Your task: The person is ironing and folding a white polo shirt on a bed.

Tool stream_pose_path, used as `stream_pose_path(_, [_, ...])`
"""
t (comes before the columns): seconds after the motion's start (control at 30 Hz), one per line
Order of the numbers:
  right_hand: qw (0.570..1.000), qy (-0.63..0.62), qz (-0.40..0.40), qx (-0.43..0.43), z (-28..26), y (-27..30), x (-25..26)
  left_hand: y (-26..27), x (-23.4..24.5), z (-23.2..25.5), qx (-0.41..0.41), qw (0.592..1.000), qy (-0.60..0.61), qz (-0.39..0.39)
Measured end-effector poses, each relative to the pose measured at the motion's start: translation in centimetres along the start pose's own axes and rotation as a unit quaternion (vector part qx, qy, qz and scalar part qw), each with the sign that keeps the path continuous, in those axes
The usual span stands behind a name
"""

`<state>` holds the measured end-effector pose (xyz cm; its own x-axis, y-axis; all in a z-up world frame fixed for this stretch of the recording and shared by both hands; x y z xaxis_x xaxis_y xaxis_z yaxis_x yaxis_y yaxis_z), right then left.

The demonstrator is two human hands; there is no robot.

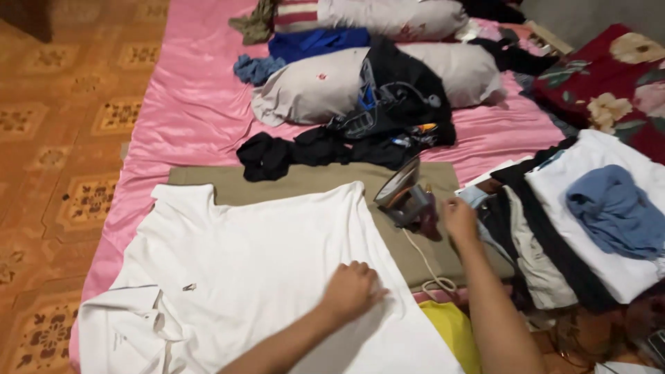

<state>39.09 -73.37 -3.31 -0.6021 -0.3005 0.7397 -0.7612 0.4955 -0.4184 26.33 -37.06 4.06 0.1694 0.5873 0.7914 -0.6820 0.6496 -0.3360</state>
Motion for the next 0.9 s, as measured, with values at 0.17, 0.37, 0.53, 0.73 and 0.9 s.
stream_pose_path(0.17, [0.986, 0.035, -0.155, -0.041, -1.3, -0.4, -4.9, -3.1, -5.8, 1.9, 0.069, 0.994, -0.084, 0.023])
stream_pose_path(0.37, [0.97, -0.045, -0.166, -0.174, 2.9, 0.5, -3.9, -3.2, -8.5, -0.5, 0.149, 0.988, -0.038, 0.011])
stream_pose_path(0.53, [0.864, -0.343, -0.154, -0.334, 3.0, 7.3, 2.3, -3.5, -5.2, 0.2, 0.202, 0.974, 0.095, 0.038])
stream_pose_path(0.73, [0.71, -0.588, -0.224, -0.316, -8.2, 14.5, 9.5, -2.8, -4.9, 3.0, 0.161, 0.969, 0.177, 0.061])
stream_pose_path(0.9, [0.558, -0.722, -0.296, -0.282, -16.3, 17.1, 11.0, -0.9, 3.1, 7.5, 0.046, 0.972, 0.117, 0.198])
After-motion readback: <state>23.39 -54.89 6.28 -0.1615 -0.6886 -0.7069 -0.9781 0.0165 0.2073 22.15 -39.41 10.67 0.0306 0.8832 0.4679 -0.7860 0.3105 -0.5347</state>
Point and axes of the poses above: each hand's wrist, its own y-axis away from the middle knuckle, its own x-axis out of the back of the hand, z = x × y, the point moved 10 cm from there along -y, towards the middle knuckle, and after that the axes turned 7 degrees about z, right-handed, at the moved point
